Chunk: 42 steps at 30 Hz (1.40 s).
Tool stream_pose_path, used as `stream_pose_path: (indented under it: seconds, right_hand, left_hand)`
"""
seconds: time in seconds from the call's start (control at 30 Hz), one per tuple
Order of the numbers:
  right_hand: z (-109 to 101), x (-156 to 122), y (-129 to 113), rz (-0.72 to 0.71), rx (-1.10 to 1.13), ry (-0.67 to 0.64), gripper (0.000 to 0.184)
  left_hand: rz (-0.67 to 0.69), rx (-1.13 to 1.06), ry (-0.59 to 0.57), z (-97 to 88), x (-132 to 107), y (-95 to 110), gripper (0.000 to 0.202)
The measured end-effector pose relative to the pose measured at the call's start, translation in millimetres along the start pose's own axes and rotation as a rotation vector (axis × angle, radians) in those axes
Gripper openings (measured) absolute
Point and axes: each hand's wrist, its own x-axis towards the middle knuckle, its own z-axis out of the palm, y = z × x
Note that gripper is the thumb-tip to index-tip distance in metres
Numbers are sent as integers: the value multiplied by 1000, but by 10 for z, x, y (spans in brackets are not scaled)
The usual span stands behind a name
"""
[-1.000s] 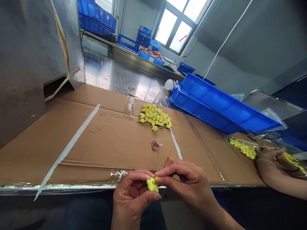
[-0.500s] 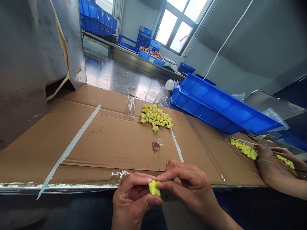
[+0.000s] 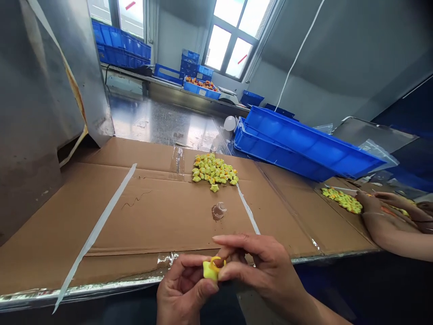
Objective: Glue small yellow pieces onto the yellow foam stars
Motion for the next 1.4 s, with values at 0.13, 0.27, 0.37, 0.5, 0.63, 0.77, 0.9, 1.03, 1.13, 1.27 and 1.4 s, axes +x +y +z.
stream_pose_path:
  seconds: [0.13,0.27,0.37,0.5,0.63,0.77,0.9,1.03,1.13,1.27,1.4]
  right_hand:
    - [44,-29,8,111,176,44,18]
    - [104,-73,65,190,412,34,15]
    - [127,-109,89,176,430,40,14]
    - [118,-153,79,69,263,68,9]
    - [83,-171,58,-110,30,48,17]
    - [51,-171,58,-254,-112,50,21]
    - [42,-174,104,-263,-110,47,22]
    - [60,-207,211,-287,69,12,26]
    - [83,-273,290,-231,144,131,24]
    - [98,-368,247,-227,37,286,21]
    - [123,-407,94,-398,-217,213,24]
  left_hand:
    - [-241,-65,11,13,4,67,28]
    - [-362,-129,-14,38,-19,120,27]
    - [-405,-151,-26,45,-37,131,26]
    - [-458,-163,-40,34,-56,126,26]
    - [-484,-161,-52,17,-68,123,25]
    - [-473,-120,-36,19,-81,123,25]
    - [-399,-94,-46,68,-96,118,24]
    - [-238,-63,-71,95,-83,100,31]
    - [-6,19,-74,68,-70,69,32]
    - [404,246,-45,3,-83,2,27]
    - [710,455,-111,-110,-66,-1,27]
